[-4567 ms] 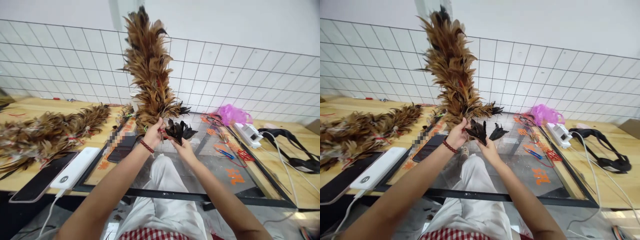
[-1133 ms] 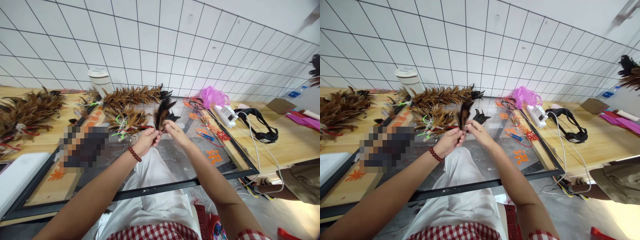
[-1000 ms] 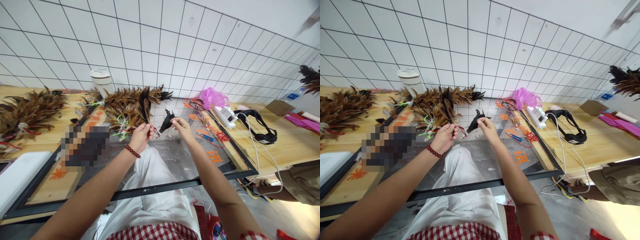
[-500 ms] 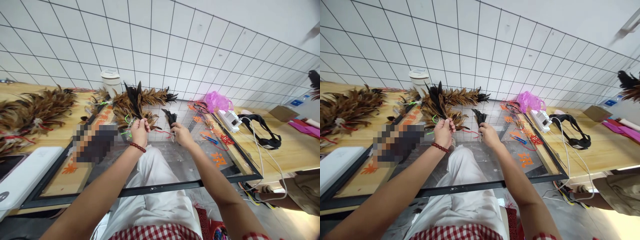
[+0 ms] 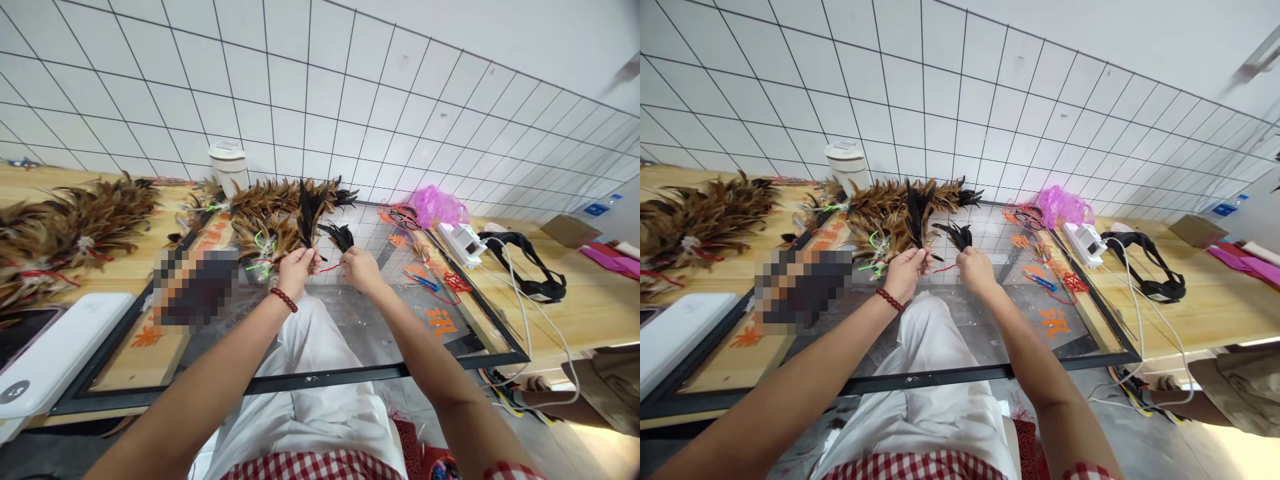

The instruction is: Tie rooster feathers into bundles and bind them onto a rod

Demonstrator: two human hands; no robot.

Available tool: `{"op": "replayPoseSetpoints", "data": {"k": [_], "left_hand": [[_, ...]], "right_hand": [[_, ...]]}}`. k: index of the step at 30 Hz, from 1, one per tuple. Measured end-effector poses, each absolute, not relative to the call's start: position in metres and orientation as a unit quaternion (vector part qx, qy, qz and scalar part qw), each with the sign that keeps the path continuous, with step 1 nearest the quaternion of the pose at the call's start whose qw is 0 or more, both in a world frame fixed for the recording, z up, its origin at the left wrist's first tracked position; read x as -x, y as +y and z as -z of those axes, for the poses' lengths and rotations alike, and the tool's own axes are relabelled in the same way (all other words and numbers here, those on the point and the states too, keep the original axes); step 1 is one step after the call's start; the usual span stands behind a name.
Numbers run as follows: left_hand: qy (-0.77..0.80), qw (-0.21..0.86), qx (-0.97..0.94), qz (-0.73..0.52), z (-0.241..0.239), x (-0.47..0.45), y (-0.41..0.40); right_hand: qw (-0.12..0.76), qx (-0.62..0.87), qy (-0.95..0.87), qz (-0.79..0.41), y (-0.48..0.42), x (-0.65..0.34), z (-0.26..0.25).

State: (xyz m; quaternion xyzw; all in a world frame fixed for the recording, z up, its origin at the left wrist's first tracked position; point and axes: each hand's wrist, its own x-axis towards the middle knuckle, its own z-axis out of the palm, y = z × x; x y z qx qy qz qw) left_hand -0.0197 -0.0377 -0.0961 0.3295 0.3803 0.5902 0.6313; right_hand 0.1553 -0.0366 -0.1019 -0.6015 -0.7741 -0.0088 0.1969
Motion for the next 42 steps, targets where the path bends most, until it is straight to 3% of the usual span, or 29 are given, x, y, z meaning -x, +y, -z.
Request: {"op": "replayPoseSetpoints", "data": {"k": [3,6,10,14,19,24,28,33,37,42], "left_hand": [[0.357,0.715,-0.311,-0.515,0.093,0.019,-0.044],[0.337,0.762,-0.305,-0.461,0.091,0.018,-0.049],[0.309,0.797,-0.341,-0.391,0.094,0.016,-0.052],[0.299,0.814,-0.389,-0.311,0.101,0.013,-0.055],[0.343,0.741,-0.487,-0.31,0.103,0.005,-0.063],[0.391,0.66,-0.529,-0.362,0.099,0.003,-0.062],[0.395,0.624,-0.555,-0.382,0.094,0.007,-0.058],[0.333,0.766,-0.329,-0.441,0.086,0.005,-0.064],[0.278,0.818,-0.199,-0.462,0.086,0.002,-0.067],[0.235,0.859,-0.127,-0.436,0.089,0.002,-0.065]], "right_hand": [[0.335,0.623,-0.705,-0.042,-0.036,-0.16,0.104],[0.45,0.557,-0.655,-0.242,-0.042,-0.16,0.101],[0.441,0.417,-0.585,-0.538,-0.055,-0.153,0.094],[0.421,0.387,-0.551,-0.609,-0.059,-0.151,0.092],[0.405,0.404,-0.588,-0.572,-0.055,-0.149,0.101],[0.456,0.432,-0.602,-0.493,-0.056,-0.147,0.098],[0.431,0.445,-0.618,-0.484,-0.06,-0.15,0.088],[0.537,0.515,-0.608,-0.276,-0.064,-0.143,0.09],[0.518,0.467,-0.712,-0.079,-0.066,-0.137,0.103],[0.472,0.374,-0.797,-0.045,-0.067,-0.14,0.111]]}}
